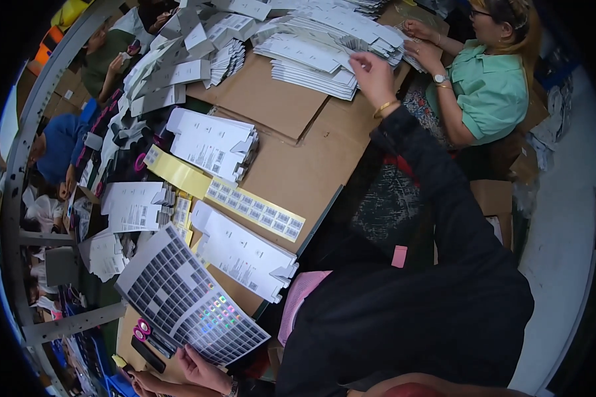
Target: The person picks up a stack of boxes and peels holographic stickers from a sheet by hand. They apply a sticker to each box one at a time, pressing it onto the surface before setting the box aside.
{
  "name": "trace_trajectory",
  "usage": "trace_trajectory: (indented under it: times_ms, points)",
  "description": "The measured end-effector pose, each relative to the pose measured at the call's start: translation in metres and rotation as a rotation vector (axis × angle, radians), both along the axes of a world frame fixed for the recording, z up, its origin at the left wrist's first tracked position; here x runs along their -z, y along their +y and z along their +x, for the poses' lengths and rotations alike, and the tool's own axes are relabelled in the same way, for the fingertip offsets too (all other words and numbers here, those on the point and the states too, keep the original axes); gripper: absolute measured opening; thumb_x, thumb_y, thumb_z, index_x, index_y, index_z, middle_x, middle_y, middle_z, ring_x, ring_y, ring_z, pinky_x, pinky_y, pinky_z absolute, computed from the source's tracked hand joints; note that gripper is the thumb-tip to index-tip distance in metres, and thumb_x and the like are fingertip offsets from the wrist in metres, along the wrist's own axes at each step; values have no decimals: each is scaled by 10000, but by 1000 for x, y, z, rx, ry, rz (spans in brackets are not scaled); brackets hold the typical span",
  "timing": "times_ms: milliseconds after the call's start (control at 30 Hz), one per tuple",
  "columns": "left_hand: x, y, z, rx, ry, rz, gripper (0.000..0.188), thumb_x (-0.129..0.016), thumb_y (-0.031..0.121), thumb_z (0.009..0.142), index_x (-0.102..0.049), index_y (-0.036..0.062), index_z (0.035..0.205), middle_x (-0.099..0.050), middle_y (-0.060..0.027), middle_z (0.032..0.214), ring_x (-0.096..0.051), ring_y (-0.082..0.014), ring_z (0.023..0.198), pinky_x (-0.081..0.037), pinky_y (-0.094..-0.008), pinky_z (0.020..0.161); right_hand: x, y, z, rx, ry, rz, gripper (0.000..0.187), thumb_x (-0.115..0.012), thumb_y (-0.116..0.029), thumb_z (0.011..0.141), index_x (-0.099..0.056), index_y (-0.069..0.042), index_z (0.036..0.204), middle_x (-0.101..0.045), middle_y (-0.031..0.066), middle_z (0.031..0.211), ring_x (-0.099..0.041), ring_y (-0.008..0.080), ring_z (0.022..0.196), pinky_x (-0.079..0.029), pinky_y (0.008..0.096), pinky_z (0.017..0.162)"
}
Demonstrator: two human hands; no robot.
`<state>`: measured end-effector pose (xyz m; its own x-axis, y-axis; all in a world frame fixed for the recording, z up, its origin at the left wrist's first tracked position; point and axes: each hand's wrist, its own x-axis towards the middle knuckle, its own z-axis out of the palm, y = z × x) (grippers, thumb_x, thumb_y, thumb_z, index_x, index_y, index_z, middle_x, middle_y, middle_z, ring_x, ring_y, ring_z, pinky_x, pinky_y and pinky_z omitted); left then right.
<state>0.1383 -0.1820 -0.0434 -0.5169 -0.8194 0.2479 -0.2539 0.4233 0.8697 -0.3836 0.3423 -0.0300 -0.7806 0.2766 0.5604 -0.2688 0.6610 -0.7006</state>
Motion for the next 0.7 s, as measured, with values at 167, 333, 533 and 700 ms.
trace_trajectory:
  times_ms: [167, 333, 533, 700]
  points:
    - [5, 13, -5, 43, 0, 87, 288, -640, 129, 1067, -644, -67, 1278, -695, -71, 1143, -629, -108, 1027, -498, -250, 938, 20, 35, -50, 106, 70, 138, 243, -788, -264, 900, -792, -93, 1073, -752, 104, 896, -697, 207, 737, -549, 341, 685]
    - [1, 25, -3, 109, 15, 199, 283, -650, 127, 1060, -648, -66, 1267, -696, -52, 1093, -616, -94, 978, -499, -242, 895, 29, 19, -44, 42, -25, 348, 229, -770, -269, 887, -791, -80, 1014, -735, 149, 969, -711, 350, 932, -569, 447, 815]
    - [-9, 35, -3, 94, -36, 181, 216, -648, 105, 1055, -669, -62, 1191, -693, -28, 1039, -598, -87, 935, -491, -239, 863, 45, 34, -47, 84, -41, 763, 221, -689, -254, 931, -782, -53, 940, -701, 178, 1001, -670, 402, 969, -540, 496, 871]
    - [-9, 25, 6, 84, -95, 114, 170, -659, 87, 1044, -684, -49, 1143, -687, -8, 1001, -592, -75, 913, -485, -232, 824, 36, 35, -46, 64, 173, 793, 207, -645, -197, 935, -771, -39, 890, -706, 166, 1001, -665, 407, 958, -537, 505, 858]
